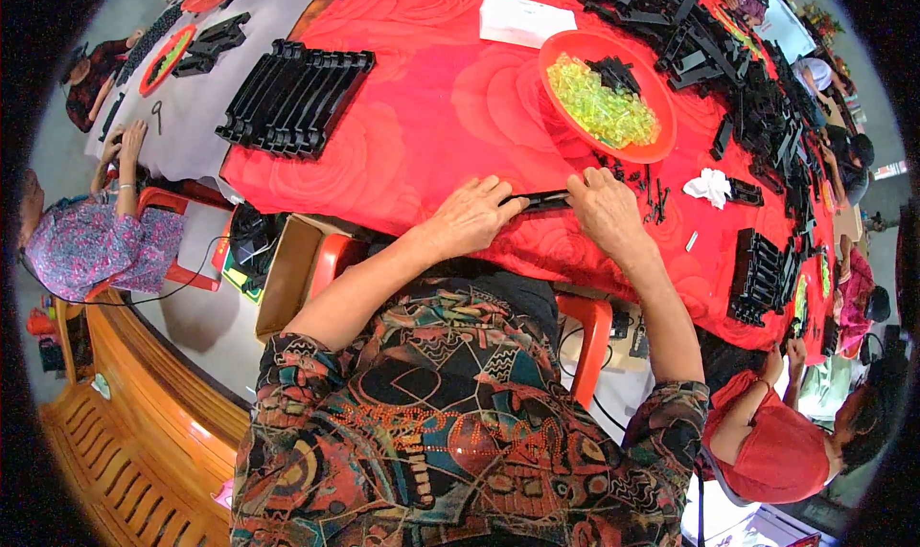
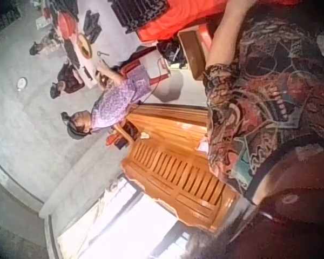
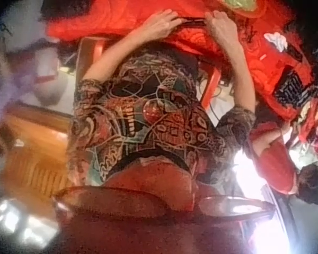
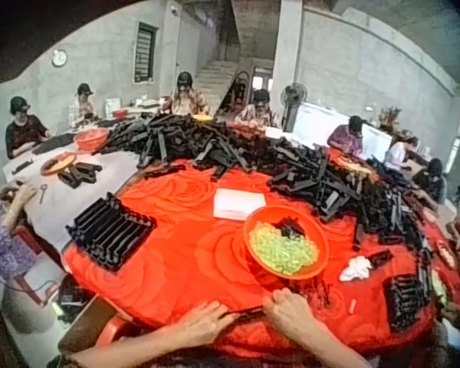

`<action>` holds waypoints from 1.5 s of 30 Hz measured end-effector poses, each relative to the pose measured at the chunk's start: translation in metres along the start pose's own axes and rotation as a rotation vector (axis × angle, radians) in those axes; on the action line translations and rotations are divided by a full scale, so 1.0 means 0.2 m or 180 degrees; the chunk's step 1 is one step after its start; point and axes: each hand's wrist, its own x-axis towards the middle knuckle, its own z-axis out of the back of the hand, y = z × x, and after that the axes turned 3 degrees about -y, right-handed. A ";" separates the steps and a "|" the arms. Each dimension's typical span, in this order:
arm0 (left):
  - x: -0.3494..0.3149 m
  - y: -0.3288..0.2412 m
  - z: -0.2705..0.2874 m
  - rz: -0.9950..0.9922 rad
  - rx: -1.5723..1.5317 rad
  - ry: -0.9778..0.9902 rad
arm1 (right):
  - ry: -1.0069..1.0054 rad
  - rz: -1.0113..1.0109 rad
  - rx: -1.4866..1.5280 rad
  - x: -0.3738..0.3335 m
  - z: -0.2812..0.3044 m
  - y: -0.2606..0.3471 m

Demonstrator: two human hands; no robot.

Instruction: Assembling small black plastic parts by inserting components and pins.

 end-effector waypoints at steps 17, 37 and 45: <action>0.00 0.01 0.01 -0.0198 -0.0112 -0.0155 | -0.0221 -0.0304 0.1270 -0.06 -0.02 -0.04; 0.04 0.06 0.02 -0.0429 -0.0069 0.0271 | -0.0002 -0.0613 0.1765 -0.01 -0.14 -0.08; 0.05 0.08 0.01 -0.0432 -0.0230 0.0392 | -0.0097 -0.0621 0.1745 0.00 -0.12 -0.05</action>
